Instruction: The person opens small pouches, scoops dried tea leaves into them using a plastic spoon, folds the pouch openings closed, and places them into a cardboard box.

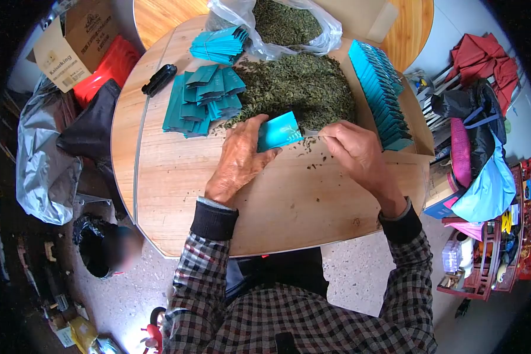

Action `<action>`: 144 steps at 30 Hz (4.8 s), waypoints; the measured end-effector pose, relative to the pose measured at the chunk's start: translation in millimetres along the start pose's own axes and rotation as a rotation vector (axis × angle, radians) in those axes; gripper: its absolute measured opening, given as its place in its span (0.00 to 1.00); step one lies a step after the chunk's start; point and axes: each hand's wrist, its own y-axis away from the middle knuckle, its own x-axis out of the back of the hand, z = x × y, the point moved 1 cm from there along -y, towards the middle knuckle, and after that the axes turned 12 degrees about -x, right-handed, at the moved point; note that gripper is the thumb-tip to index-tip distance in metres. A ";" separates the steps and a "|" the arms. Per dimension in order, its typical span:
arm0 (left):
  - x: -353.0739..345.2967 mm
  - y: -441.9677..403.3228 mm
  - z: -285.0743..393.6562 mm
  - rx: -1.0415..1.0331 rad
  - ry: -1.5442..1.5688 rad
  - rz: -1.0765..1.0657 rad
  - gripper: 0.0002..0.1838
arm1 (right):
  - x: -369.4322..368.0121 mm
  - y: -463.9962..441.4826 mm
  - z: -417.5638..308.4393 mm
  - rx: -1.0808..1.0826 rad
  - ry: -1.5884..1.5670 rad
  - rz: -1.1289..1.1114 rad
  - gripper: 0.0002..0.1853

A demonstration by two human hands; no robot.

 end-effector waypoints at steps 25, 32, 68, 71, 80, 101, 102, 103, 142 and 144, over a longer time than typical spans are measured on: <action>0.3 -5.5 10.3 0.020 0.162 0.068 0.29 | -35.9 -11.6 25.8 -0.618 -1.061 -0.080 0.09; 1.7 -3.8 8.8 0.030 0.144 0.099 0.29 | -33.4 -12.2 27.6 -0.592 -1.092 -0.014 0.10; 1.6 -1.5 5.7 0.085 0.156 0.121 0.32 | -2.8 -4.3 36.1 -0.571 -1.164 0.048 0.10; -0.1 0.2 1.7 0.078 0.120 0.126 0.31 | -0.2 -2.1 39.6 -0.568 -1.209 0.091 0.09; 1.6 -3.6 -0.3 0.043 0.137 0.205 0.31 | 25.4 17.9 47.7 -0.485 -0.206 -0.183 0.07; 3.7 0.6 -1.1 0.159 0.183 0.151 0.31 | -50.2 21.8 80.5 -0.135 0.065 0.412 0.07; 3.7 0.4 -1.0 0.128 0.182 0.155 0.31 | -47.9 26.5 78.8 -0.136 0.074 0.415 0.07; 3.4 0.1 -0.6 0.096 0.181 0.158 0.31 | -47.0 31.0 77.1 -0.138 0.073 0.418 0.07; -0.1 -2.3 7.7 0.029 0.088 0.024 0.31 | 5.2 13.2 -3.0 0.119 0.122 0.099 0.06; -1.6 -1.8 9.5 0.010 0.075 0.028 0.31 | 9.7 8.8 -5.4 0.175 0.244 0.030 0.06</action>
